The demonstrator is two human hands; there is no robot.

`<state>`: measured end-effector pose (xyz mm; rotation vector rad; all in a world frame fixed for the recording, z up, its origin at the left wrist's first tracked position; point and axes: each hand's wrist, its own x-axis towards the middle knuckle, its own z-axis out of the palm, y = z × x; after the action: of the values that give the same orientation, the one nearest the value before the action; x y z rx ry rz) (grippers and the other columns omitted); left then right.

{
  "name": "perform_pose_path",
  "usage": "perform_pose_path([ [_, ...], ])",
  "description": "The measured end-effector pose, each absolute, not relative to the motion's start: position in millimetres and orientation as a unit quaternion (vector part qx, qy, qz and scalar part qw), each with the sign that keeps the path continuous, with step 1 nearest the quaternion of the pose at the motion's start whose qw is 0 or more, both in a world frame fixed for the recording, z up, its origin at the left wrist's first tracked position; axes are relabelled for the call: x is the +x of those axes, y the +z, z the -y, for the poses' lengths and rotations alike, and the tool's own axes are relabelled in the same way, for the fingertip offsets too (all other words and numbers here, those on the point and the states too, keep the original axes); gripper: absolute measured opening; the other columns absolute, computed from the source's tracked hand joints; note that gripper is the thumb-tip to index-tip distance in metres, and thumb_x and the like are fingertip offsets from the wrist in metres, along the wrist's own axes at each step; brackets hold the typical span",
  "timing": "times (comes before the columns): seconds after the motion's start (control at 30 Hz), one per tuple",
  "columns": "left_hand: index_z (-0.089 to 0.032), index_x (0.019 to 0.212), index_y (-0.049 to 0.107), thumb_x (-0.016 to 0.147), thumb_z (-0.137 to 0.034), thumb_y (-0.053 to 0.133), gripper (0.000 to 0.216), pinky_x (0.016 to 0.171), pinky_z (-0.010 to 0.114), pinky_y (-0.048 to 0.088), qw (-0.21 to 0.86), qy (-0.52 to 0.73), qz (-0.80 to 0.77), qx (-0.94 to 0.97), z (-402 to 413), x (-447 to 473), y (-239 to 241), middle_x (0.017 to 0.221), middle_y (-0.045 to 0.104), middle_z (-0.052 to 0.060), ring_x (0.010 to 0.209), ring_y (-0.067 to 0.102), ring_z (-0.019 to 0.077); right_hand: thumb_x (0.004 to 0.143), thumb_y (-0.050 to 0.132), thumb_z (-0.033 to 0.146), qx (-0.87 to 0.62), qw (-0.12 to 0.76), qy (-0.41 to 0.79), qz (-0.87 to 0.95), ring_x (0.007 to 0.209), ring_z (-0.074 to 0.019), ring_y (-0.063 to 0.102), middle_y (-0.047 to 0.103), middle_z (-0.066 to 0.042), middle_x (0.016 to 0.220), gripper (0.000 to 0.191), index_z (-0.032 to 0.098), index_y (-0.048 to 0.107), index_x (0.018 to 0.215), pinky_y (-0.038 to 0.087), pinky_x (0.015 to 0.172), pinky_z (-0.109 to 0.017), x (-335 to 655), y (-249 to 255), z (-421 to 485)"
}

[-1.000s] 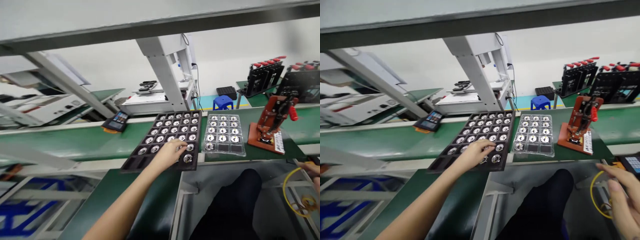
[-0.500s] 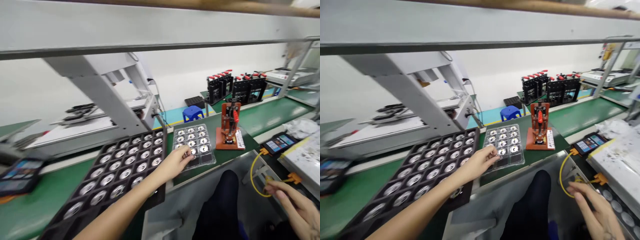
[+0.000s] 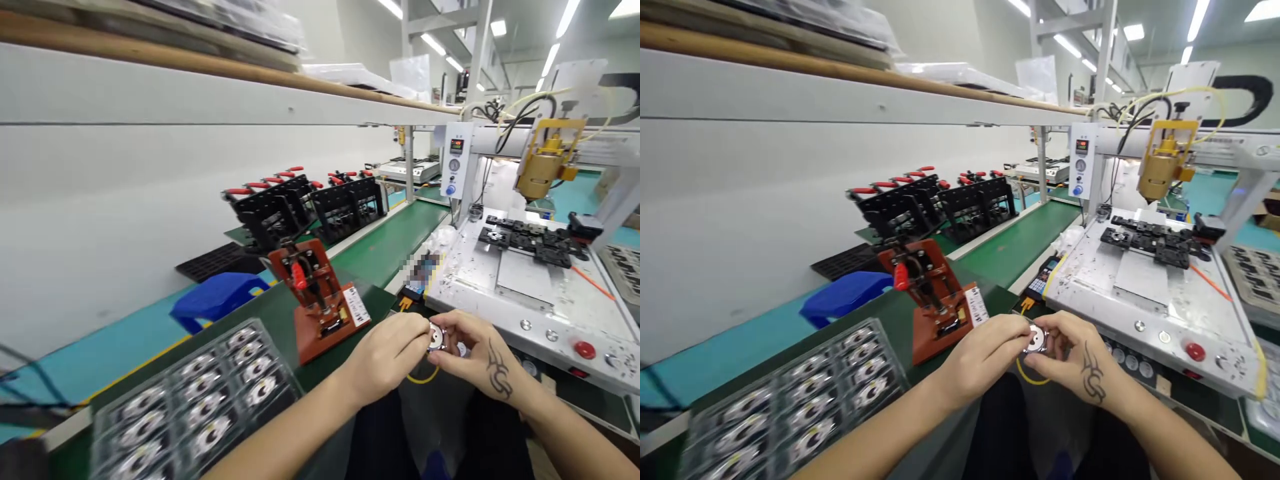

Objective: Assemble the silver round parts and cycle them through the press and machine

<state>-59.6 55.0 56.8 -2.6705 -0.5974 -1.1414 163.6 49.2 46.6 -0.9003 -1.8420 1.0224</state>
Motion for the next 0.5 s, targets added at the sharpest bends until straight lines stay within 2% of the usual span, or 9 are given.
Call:
perform_pose_path([
  [0.1, -0.018, 0.115, 0.065, 0.111, -0.013, 0.044, 0.021, 0.082, 0.036, 0.062, 0.070, -0.371, 0.181, -0.908, -68.0, -40.6, 58.1, 0.101, 0.075, 0.011, 0.092, 0.073, 0.0227, 0.087, 0.082, 0.031, -0.391, 0.418, 0.367, 0.733, 0.068, -0.0151, 0.061, 0.066, 0.002, 0.082, 0.034, 0.022, 0.073, 0.118, 0.052, 0.064, -0.028, 184.7, 45.0, -53.2],
  [0.17, -0.019, 0.130, 0.062, 0.109, -0.016, 0.051, 0.023, 0.092, 0.039, 0.063, 0.025, -0.359, 0.187, -0.914, -85.9, -28.3, 60.6, 0.117, 0.074, 0.014, 0.107, 0.073, 0.0255, 0.084, 0.082, 0.029, -0.424, 0.427, 0.322, 0.731, 0.066, -0.0150, 0.059, 0.063, 0.003, 0.077, 0.033, 0.022, 0.073, 0.115, 0.050, 0.062, -0.028, 203.6, 43.0, -59.2],
  [0.27, -0.022, 0.148, 0.052, 0.106, -0.029, 0.062, 0.044, 0.110, 0.045, 0.058, -0.089, -0.348, 0.233, -0.904, -135.4, -6.3, 71.9, 0.141, 0.067, 0.015, 0.130, 0.066, 0.0295, 0.081, 0.081, 0.031, -0.491, 0.444, 0.255, 0.704, 0.062, -0.0157, 0.057, 0.060, 0.004, 0.071, 0.032, 0.020, 0.072, 0.110, 0.048, 0.059, -0.029, 239.9, 46.5, -68.8],
  [0.37, -0.023, 0.142, 0.059, 0.103, -0.033, 0.063, 0.040, 0.115, 0.049, 0.053, -0.167, -0.340, 0.299, -0.876, -202.7, 25.4, 87.8, 0.142, 0.066, 0.014, 0.132, 0.064, 0.0306, 0.082, 0.080, 0.036, -0.539, 0.470, 0.203, 0.669, 0.062, -0.0167, 0.056, 0.058, 0.003, 0.070, 0.034, 0.019, 0.071, 0.110, 0.049, 0.060, -0.030, 274.9, 60.0, -71.9],
  [0.43, -0.020, 0.142, 0.061, 0.097, -0.035, 0.070, 0.049, 0.119, 0.050, 0.048, -0.205, -0.282, 0.340, -0.874, -244.0, 49.0, 95.1, 0.149, 0.063, 0.017, 0.139, 0.060, 0.0336, 0.084, 0.080, 0.040, -0.557, 0.481, 0.175, 0.654, 0.064, -0.0175, 0.057, 0.059, 0.003, 0.072, 0.037, 0.020, 0.071, 0.113, 0.050, 0.061, -0.031, 292.2, 69.7, -67.1],
  [0.5, -0.016, 0.143, 0.063, 0.088, -0.041, 0.078, 0.062, 0.117, 0.049, 0.048, -0.228, -0.232, 0.347, -0.880, -274.6, 69.1, 97.7, 0.151, 0.063, 0.019, 0.138, 0.061, 0.0365, 0.086, 0.081, 0.042, -0.570, 0.486, 0.151, 0.645, 0.067, -0.0182, 0.059, 0.060, 0.002, 0.075, 0.039, 0.021, 0.071, 0.118, 0.051, 0.064, -0.031, 305.2, 75.3, -56.7],
])
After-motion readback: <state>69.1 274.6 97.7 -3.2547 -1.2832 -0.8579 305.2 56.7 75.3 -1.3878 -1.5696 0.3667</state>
